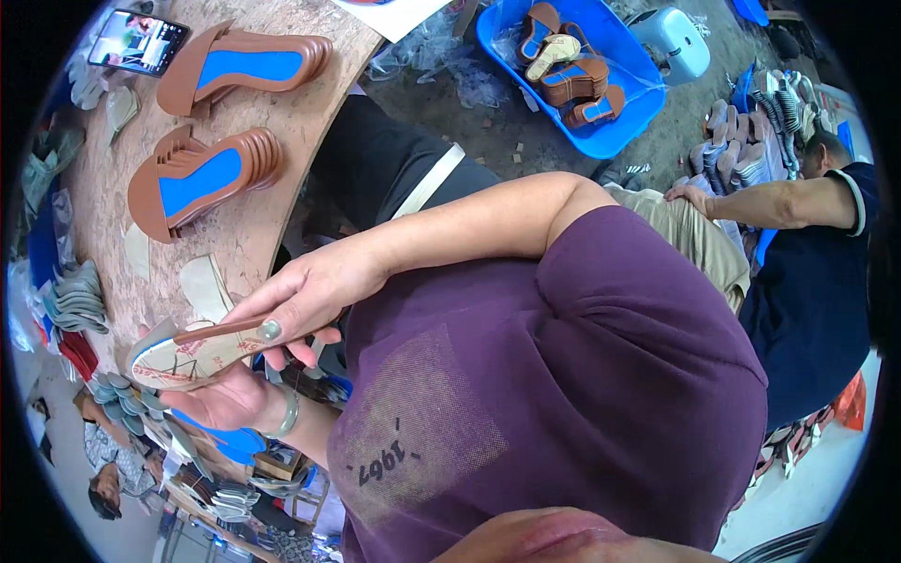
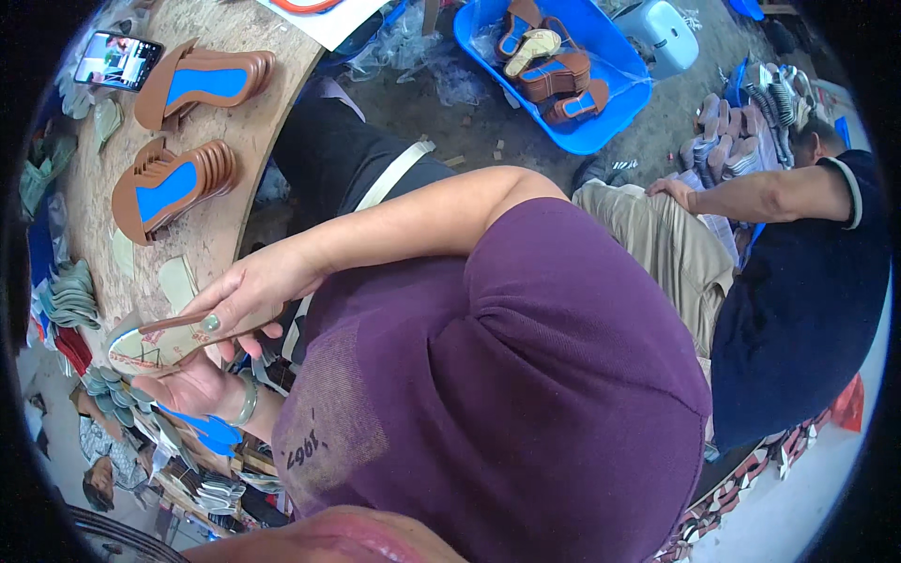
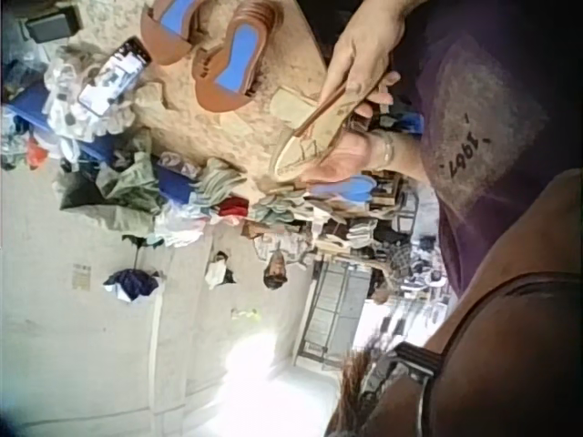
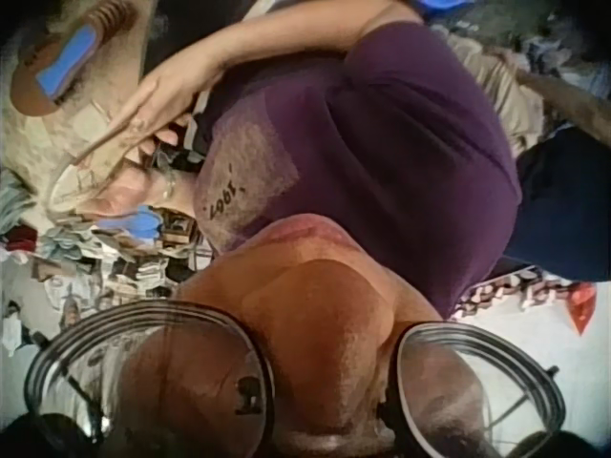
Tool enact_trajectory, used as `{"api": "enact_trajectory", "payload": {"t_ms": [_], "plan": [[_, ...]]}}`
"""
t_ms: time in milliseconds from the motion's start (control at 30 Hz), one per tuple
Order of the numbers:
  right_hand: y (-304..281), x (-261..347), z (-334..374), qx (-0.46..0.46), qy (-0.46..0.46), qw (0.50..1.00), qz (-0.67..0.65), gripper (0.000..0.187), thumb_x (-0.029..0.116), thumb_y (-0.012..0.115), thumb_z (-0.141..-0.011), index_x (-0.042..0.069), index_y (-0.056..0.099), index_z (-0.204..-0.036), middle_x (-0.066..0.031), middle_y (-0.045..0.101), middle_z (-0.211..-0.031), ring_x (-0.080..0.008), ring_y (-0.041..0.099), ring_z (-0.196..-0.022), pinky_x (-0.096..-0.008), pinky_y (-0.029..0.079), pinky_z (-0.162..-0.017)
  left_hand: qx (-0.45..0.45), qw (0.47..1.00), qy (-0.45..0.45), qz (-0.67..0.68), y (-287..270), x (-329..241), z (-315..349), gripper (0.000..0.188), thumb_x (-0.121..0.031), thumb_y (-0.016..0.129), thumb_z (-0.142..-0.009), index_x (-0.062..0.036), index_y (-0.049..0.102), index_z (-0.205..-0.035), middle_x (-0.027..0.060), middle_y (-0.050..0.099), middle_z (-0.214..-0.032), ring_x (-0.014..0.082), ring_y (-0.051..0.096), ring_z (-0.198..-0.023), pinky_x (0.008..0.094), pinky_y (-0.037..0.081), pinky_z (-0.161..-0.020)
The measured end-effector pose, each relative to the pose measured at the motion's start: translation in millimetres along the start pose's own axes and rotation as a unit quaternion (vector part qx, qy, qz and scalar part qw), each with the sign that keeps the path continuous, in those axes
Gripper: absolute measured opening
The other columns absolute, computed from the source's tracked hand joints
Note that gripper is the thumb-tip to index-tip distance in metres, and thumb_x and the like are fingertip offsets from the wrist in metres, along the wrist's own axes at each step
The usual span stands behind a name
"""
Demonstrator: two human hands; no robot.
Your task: The person assembles sandals by hand at a workbench. They repeatedly pick up a beige insole and a brown-and-blue sole, align them, and press them together to form a unit. The person occasionally touches their face while working.
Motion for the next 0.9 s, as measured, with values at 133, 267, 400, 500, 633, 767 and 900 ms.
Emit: {"api": "enact_trajectory", "payload": {"t_ms": [133, 267, 400, 500, 633, 767, 900], "plan": [[4, -5, 0, 0.018, 0.021, 0.999, -0.027, 0.062, 0.035, 0.05, -0.099, 0.008, 0.027, -0.151, -0.0078, 0.061, -0.104, -0.0095, 0.06, -0.082, -0.0215, 0.043, -0.055, 0.01, 1.0, 0.023, 0.011, 9, -10, 2, 0.05, -0.019, 0.047, -0.101, -0.0005, 0.031, -0.145, 0.0189, 0.04, -0.146, 0.0304, 0.041, -0.133, 0.0541, 0.032, -0.112], [8, -5, 0, 0.036, 0.017, 0.999, -0.013, 0.06, 0.033, 0.05, -0.1, 0.008, 0.029, -0.15, -0.0067, 0.061, -0.103, -0.0089, 0.059, -0.078, -0.0212, 0.041, -0.054, -0.223, 0.852, 0.197, -0.43, 5, -16, 14, 0.047, -0.021, 0.042, -0.103, -0.0015, 0.031, -0.144, 0.0156, 0.041, -0.146, 0.0252, 0.042, -0.133, 0.0523, 0.032, -0.113], [6, -6, 1, 0.029, 0.015, 0.999, 0.003, 0.059, 0.033, 0.05, -0.1, 0.008, 0.03, -0.15, -0.0058, 0.061, -0.102, -0.0079, 0.057, -0.077, -0.0202, 0.04, -0.054, -0.289, 0.715, 0.237, -0.591, 22, -1, 10, 0.047, -0.023, 0.043, -0.103, -0.0004, 0.033, -0.143, 0.0153, 0.041, -0.145, 0.0229, 0.043, -0.132, 0.0464, 0.033, -0.113], [7, -2, 2, 0.018, 0.018, 1.0, -0.002, 0.059, 0.032, 0.05, -0.1, 0.008, 0.031, -0.149, -0.0054, 0.061, -0.101, -0.0074, 0.057, -0.076, -0.0195, 0.04, -0.053, -0.228, 0.798, 0.245, -0.501, 12, -7, 12, 0.057, -0.024, 0.054, -0.099, 0.0057, 0.033, -0.142, 0.0197, 0.04, -0.145, 0.0274, 0.042, -0.133, 0.0394, 0.032, -0.113], [8, -4, 2, 0.021, 0.023, 0.999, -0.008, 0.058, 0.032, 0.051, -0.099, 0.008, 0.032, -0.149, -0.0051, 0.061, -0.1, -0.0069, 0.056, -0.075, -0.0189, 0.039, -0.052, -0.236, 0.786, 0.262, -0.508, 17, -3, 13, 0.057, -0.023, 0.055, -0.099, 0.0051, 0.032, -0.143, 0.0187, 0.039, -0.147, 0.0274, 0.039, -0.135, 0.0383, 0.03, -0.114], [8, -2, 2, 0.023, 0.023, 0.999, -0.003, 0.058, 0.032, 0.051, -0.099, 0.008, 0.032, -0.149, -0.005, 0.062, -0.1, -0.0067, 0.056, -0.074, -0.0191, 0.038, -0.051, -0.209, 0.823, 0.262, -0.458, 22, 5, 7, 0.051, -0.021, 0.045, -0.103, 0.0036, 0.03, -0.145, 0.016, 0.036, -0.149, 0.0221, 0.037, -0.137, 0.0345, 0.026, -0.116], [9, -4, 2, 0.022, 0.023, 0.999, -0.012, 0.058, 0.031, 0.052, -0.099, 0.008, 0.033, -0.149, -0.0049, 0.061, -0.1, -0.0066, 0.056, -0.074, -0.0192, 0.037, -0.051, -0.049, 0.962, 0.163, -0.213, -1, -6, 9, 0.048, -0.019, 0.04, -0.104, 0.0032, 0.028, -0.145, 0.0144, 0.035, -0.15, 0.0188, 0.036, -0.138, 0.0319, 0.023, -0.118]]}}
Point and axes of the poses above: each hand's wrist, its own z-axis away from the middle knuckle, its own y-axis out of the palm, x = y × z, the point moved 4 cm from there along -z, towards the middle knuckle
